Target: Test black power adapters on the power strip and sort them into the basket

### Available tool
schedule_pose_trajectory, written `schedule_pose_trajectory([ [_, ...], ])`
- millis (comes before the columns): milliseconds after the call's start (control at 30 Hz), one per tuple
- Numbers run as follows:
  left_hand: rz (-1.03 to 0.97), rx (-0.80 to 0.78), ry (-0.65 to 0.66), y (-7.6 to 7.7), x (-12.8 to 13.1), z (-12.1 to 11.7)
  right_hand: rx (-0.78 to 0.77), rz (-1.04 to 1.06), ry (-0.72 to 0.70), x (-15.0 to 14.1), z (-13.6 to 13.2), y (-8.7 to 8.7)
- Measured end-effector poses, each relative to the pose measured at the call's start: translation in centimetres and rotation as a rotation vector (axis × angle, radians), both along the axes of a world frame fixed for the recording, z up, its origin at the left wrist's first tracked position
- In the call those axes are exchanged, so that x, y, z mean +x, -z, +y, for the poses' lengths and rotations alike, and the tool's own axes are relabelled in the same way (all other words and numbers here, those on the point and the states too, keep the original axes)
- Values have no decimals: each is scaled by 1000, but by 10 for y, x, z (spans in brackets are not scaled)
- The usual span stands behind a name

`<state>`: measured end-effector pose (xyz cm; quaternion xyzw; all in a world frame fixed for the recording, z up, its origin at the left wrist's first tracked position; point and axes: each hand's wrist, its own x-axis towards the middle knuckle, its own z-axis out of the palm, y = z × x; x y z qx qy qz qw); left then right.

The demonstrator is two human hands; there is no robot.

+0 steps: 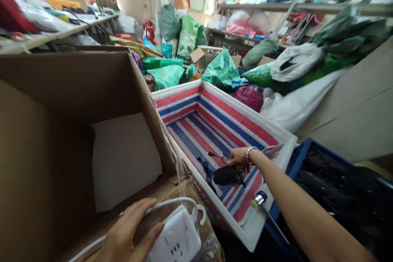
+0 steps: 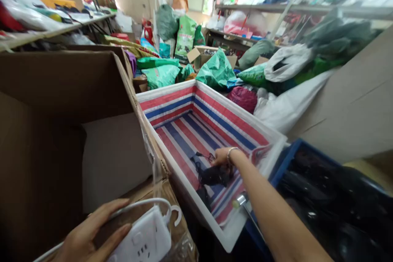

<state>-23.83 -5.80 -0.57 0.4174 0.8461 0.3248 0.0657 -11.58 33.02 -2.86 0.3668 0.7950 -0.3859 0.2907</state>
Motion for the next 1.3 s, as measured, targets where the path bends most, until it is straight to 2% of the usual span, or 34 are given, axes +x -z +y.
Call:
schedule_pose_trajectory([
  [133, -118, 219, -75, -18, 15, 5, 36, 333, -83, 33, -36, -101],
  [200, -411, 306, -37, -26, 33, 7, 40, 548, -111, 48, -63, -146],
  [267, -746, 355, 76, -35, 54, 10, 1, 769, -107, 61, -94, -183],
  [300, -849, 373, 140, -39, 64, 12, -24, 873, -84, 67, -109, -198],
  [367, -920, 414, 235, -48, 79, 16, -76, 1042, 14, 76, -139, -221],
  [467, -1005, 460, 355, -59, 91, 15, -163, 1271, 238, 83, -174, -235],
  [533, -1094, 512, 406, -62, 93, 7, -234, 1424, 287, 86, -191, -230],
  [600, -1166, 553, 440, -63, 93, -5, -270, 1511, 150, 89, -204, -211],
  [667, -1226, 553, 468, -63, 92, -21, -278, 1431, -73, 93, -217, -183],
  [733, -1255, 522, 454, -60, 91, -35, -255, 1255, -184, 96, -234, -152],
  [800, -1242, 546, 374, -54, 91, -45, -172, 1183, -142, 97, -254, -128],
  [867, -1271, 595, 282, -45, 92, -51, -37, 1221, -59, 96, -273, -114],
  [967, -1315, 595, 160, -31, 92, -57, 86, 1272, -2, 90, -293, -108],
  [1033, -1216, 546, 48, -27, 92, -60, 157, 1286, 20, 85, -300, -107],
  [1100, -1087, 477, -34, -30, 91, -65, 239, 1301, 41, 79, -306, -103],
  [1300, -708, 275, -72, -52, 91, -75, 607, 1332, 100, 67, -325, -64],
])
